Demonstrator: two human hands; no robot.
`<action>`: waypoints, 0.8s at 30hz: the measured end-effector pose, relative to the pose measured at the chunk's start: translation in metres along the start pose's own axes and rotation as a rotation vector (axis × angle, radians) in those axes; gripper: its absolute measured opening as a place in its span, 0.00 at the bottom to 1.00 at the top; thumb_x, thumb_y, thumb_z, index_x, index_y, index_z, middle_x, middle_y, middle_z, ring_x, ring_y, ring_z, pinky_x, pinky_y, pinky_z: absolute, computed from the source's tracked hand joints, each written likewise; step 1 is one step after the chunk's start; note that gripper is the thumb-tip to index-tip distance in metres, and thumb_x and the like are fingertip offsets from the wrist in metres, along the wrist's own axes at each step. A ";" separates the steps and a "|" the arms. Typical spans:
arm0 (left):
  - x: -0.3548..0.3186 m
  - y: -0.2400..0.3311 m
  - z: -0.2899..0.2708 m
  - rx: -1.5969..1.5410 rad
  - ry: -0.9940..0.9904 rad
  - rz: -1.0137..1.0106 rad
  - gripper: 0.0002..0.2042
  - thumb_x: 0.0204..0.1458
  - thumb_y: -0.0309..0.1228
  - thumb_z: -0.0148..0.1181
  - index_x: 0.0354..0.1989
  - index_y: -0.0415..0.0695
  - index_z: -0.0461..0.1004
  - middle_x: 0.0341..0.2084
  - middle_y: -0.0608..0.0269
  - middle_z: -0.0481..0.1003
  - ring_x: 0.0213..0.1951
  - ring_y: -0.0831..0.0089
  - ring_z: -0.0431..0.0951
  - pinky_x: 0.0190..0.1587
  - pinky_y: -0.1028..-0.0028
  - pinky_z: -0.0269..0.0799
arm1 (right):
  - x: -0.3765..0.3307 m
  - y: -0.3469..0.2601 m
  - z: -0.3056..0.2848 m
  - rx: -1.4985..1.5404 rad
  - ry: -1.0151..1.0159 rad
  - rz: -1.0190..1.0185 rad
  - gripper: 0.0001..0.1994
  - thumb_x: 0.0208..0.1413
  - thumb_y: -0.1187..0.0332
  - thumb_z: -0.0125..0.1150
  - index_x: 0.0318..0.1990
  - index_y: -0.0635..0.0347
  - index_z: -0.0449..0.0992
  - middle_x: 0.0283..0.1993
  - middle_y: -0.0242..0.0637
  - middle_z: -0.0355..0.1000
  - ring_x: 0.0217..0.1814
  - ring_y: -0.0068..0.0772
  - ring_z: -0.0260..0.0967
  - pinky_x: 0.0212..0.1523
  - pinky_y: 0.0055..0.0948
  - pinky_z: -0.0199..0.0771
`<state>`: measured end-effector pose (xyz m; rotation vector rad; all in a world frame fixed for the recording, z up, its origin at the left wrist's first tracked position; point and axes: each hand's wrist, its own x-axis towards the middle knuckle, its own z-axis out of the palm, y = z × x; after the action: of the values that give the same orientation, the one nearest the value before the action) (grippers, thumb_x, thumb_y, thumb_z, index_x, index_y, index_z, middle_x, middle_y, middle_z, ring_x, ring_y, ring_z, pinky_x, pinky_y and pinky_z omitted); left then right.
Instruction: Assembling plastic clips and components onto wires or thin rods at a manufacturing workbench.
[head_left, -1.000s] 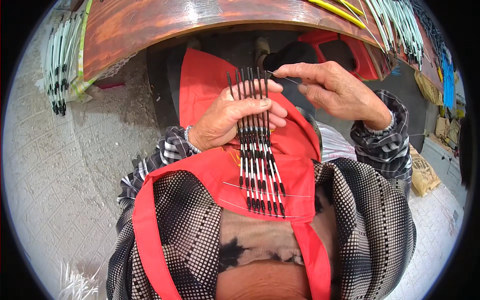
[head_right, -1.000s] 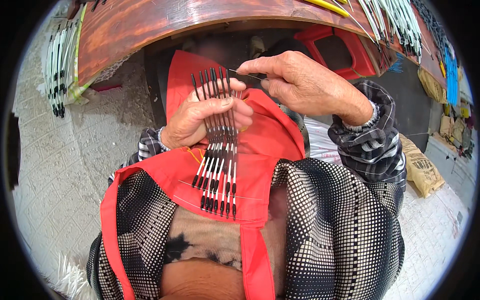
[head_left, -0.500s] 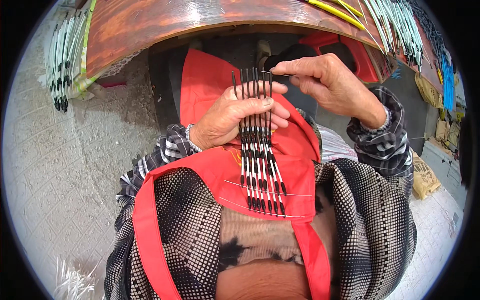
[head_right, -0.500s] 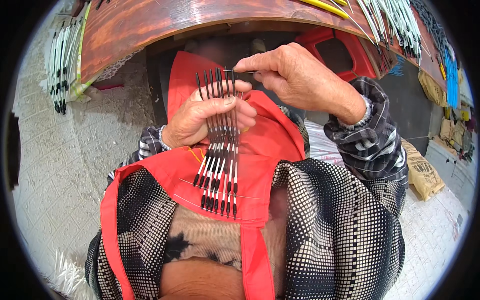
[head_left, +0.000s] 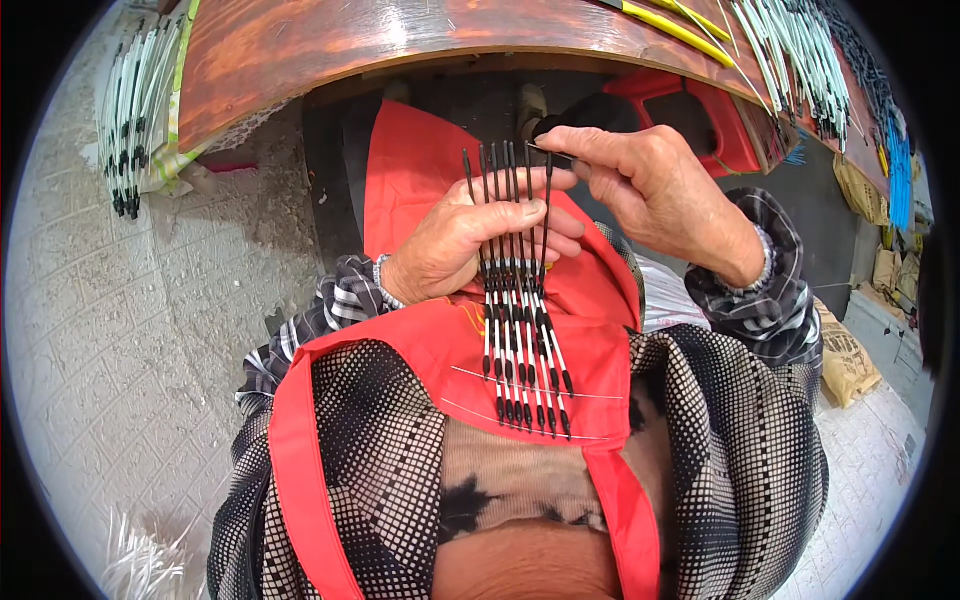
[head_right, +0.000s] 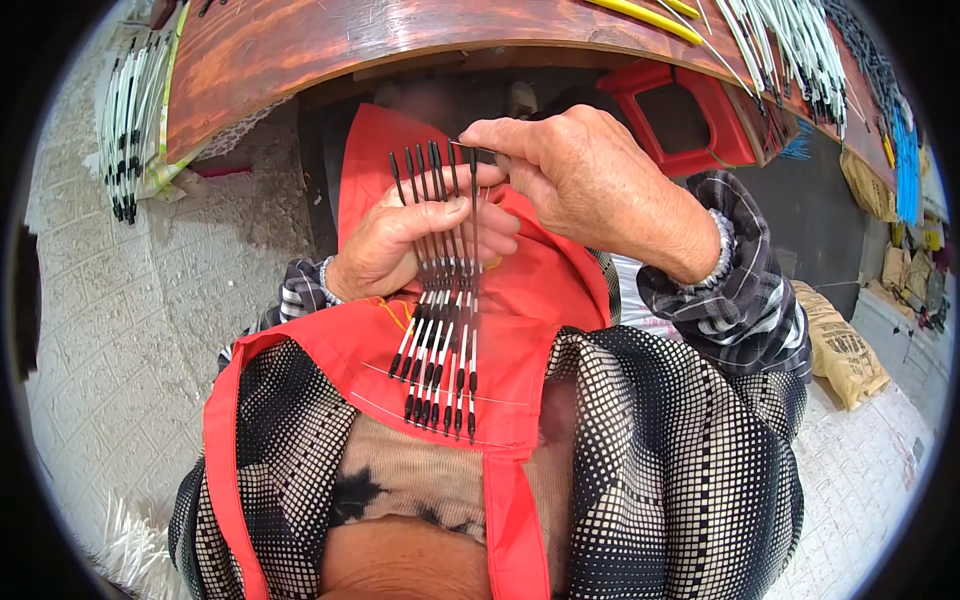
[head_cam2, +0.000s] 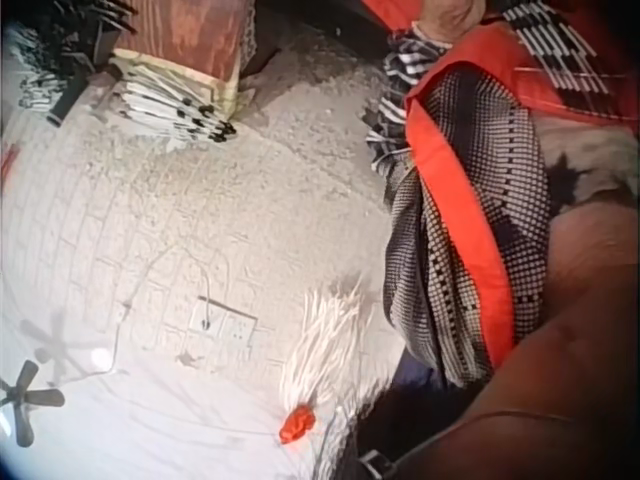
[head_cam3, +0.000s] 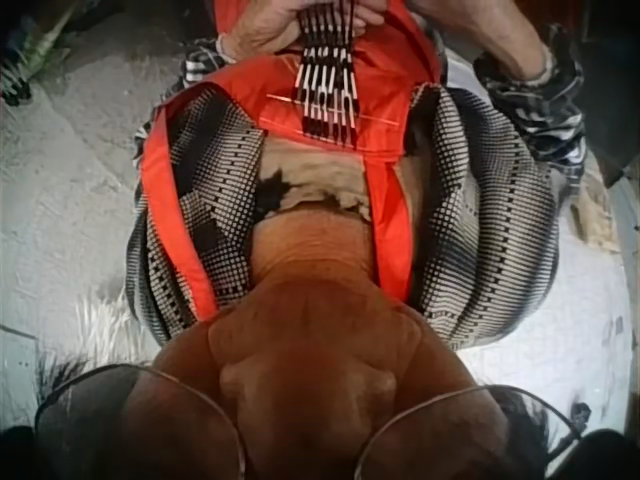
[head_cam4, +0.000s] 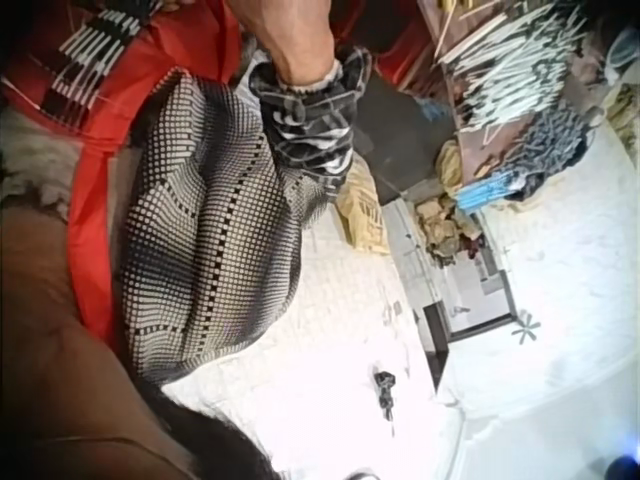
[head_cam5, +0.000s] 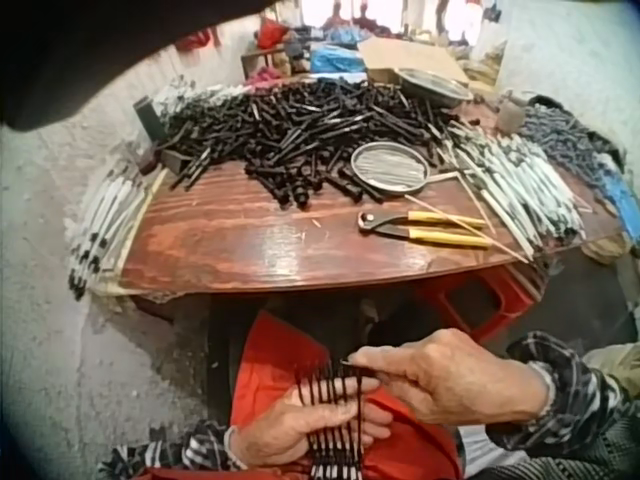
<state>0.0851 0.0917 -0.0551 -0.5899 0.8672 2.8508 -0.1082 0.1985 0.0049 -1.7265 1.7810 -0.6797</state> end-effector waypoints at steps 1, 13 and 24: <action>0.000 0.001 0.002 -0.001 0.006 0.005 0.22 0.61 0.30 0.53 0.63 0.37 0.63 0.44 0.47 0.78 0.46 0.59 0.81 0.50 0.66 0.77 | -0.001 -0.001 0.002 0.008 0.012 0.009 0.21 0.50 0.82 0.54 0.54 0.62 0.75 0.28 0.50 0.74 0.19 0.28 0.66 0.25 0.26 0.69; -0.007 0.003 0.004 0.008 0.035 0.020 0.23 0.60 0.28 0.53 0.63 0.36 0.62 0.43 0.44 0.78 0.47 0.57 0.81 0.51 0.66 0.76 | 0.003 -0.004 0.000 -0.009 0.018 0.000 0.22 0.49 0.83 0.54 0.55 0.63 0.75 0.23 0.49 0.68 0.18 0.28 0.62 0.24 0.26 0.67; -0.008 0.010 0.008 0.049 0.022 -0.035 0.22 0.59 0.28 0.54 0.61 0.34 0.63 0.43 0.40 0.77 0.45 0.55 0.81 0.50 0.66 0.77 | 0.003 -0.001 0.002 -0.030 0.020 -0.012 0.22 0.50 0.83 0.54 0.55 0.61 0.75 0.26 0.50 0.71 0.20 0.34 0.67 0.26 0.28 0.70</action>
<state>0.0881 0.0882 -0.0405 -0.6250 0.9180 2.7888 -0.1064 0.1959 0.0045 -1.7569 1.8045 -0.6802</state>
